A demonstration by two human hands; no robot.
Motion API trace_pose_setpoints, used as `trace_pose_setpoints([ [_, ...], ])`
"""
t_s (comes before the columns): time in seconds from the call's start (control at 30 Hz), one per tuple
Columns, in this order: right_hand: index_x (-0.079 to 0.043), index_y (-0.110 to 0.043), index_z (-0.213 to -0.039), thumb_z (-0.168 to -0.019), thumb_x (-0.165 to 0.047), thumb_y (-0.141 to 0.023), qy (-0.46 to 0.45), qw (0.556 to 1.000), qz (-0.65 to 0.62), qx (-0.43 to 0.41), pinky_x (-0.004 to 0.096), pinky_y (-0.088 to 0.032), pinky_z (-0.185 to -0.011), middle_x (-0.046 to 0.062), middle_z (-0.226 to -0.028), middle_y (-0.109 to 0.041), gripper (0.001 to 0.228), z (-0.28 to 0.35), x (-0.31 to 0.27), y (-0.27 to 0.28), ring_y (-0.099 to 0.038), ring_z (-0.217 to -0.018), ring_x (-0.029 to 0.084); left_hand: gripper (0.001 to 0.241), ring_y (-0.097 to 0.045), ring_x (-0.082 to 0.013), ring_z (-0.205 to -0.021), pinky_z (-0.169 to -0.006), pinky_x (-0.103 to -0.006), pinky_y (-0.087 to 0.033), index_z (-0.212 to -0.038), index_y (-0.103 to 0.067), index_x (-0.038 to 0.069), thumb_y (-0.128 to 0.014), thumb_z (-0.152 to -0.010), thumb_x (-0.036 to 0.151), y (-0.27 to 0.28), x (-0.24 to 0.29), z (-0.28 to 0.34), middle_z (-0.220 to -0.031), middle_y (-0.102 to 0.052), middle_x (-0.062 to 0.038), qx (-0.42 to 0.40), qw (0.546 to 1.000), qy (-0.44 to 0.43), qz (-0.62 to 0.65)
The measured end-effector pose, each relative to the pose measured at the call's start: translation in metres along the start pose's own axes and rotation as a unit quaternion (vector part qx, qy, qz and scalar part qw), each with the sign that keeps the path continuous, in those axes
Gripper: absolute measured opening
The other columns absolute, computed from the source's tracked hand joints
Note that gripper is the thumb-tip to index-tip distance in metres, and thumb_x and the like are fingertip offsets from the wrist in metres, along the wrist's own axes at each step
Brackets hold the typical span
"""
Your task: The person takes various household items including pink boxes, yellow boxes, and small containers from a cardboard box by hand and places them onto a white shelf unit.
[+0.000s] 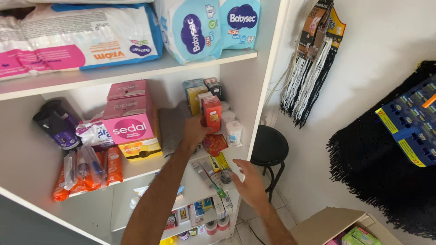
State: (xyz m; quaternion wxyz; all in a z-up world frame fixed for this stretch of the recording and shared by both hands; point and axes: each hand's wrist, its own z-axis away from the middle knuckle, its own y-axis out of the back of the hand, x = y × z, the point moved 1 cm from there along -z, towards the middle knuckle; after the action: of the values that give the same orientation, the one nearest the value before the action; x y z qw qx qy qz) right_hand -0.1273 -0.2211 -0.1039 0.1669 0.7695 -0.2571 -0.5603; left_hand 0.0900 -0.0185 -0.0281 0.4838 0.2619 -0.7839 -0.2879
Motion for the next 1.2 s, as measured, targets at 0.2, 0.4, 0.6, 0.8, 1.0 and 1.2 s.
trace_pose_setpoints([
  [0.2, -0.009, -0.055, -0.154, -0.106, -0.021, -0.061, 0.038, 0.997, 0.036, -0.053, 0.046, -0.050, -0.117, 0.013, -0.152, -0.059, 0.050, -0.028, -0.020, -0.010, -0.058, -0.140, 0.027, 0.066, -0.078, -0.0275, -0.120, -0.098, -0.0408, -0.063, -0.134, -0.075, 0.014, -0.096, -0.076, 0.038, 0.016, 0.022, 0.011, -0.135, -0.081, -0.009, -0.057, 0.993, 0.087, 0.050],
  [0.4, -0.013, -0.053, -0.158, -0.107, -0.026, -0.064, 0.039, 0.987, 0.142, -0.067, 0.047, -0.060, -0.113, 0.016, -0.164, -0.046, 0.053, -0.041, -0.031, -0.022, -0.055, -0.150, 0.035, 0.046, -0.077, -0.0510, -0.113, -0.090, -0.0546, -0.067, -0.128, -0.073, -0.005, -0.081, -0.088, 0.016, 0.019, 0.022, 0.016, -0.116, -0.079, -0.031, -0.048, 0.996, 0.057, 0.058],
  [0.6, -0.018, -0.050, -0.162, -0.109, -0.028, -0.060, 0.034, 0.973, 0.208, -0.095, 0.042, -0.059, -0.113, 0.015, -0.169, -0.041, 0.054, -0.056, -0.009, -0.041, -0.051, -0.152, 0.033, 0.051, -0.076, -0.0506, -0.113, -0.088, -0.0545, -0.067, -0.127, -0.072, -0.006, -0.086, -0.089, 0.025, 0.005, 0.006, 0.008, -0.119, -0.076, -0.033, -0.039, 0.994, 0.066, 0.073],
  [0.8, -0.013, -0.051, -0.161, -0.105, -0.023, -0.060, 0.071, 0.969, 0.221, -0.089, 0.044, -0.059, -0.113, 0.018, -0.168, -0.040, 0.057, -0.060, -0.003, -0.047, -0.055, -0.144, 0.034, 0.047, -0.076, -0.0490, -0.116, -0.092, -0.0545, -0.068, -0.127, -0.067, -0.004, -0.081, -0.093, 0.025, 0.012, 0.019, 0.012, -0.122, -0.075, -0.032, -0.069, 0.993, 0.093, 0.030],
  [1.0, -0.013, -0.054, -0.158, -0.102, -0.024, -0.066, 0.098, 0.963, 0.245, -0.057, 0.044, -0.059, -0.110, 0.020, -0.161, -0.047, 0.058, -0.061, 0.005, -0.056, -0.061, -0.137, 0.037, 0.048, -0.076, -0.0500, -0.114, -0.089, -0.0545, -0.067, -0.127, -0.064, -0.005, -0.078, -0.094, 0.027, 0.003, 0.009, 0.010, -0.122, -0.073, -0.035, -0.058, 0.993, 0.090, 0.056],
  [1.2, -0.011, -0.052, -0.158, -0.099, -0.022, -0.069, 0.112, 0.959, 0.252, -0.056, 0.049, -0.058, -0.111, 0.023, -0.161, -0.045, 0.062, -0.064, 0.014, -0.065, -0.063, -0.133, 0.039, 0.050, -0.077, -0.0487, -0.108, -0.083, -0.0533, -0.068, -0.123, -0.065, -0.005, -0.078, -0.094, 0.034, -0.012, -0.012, 0.003, -0.116, -0.074, -0.035, -0.044, 0.993, 0.086, 0.064],
])
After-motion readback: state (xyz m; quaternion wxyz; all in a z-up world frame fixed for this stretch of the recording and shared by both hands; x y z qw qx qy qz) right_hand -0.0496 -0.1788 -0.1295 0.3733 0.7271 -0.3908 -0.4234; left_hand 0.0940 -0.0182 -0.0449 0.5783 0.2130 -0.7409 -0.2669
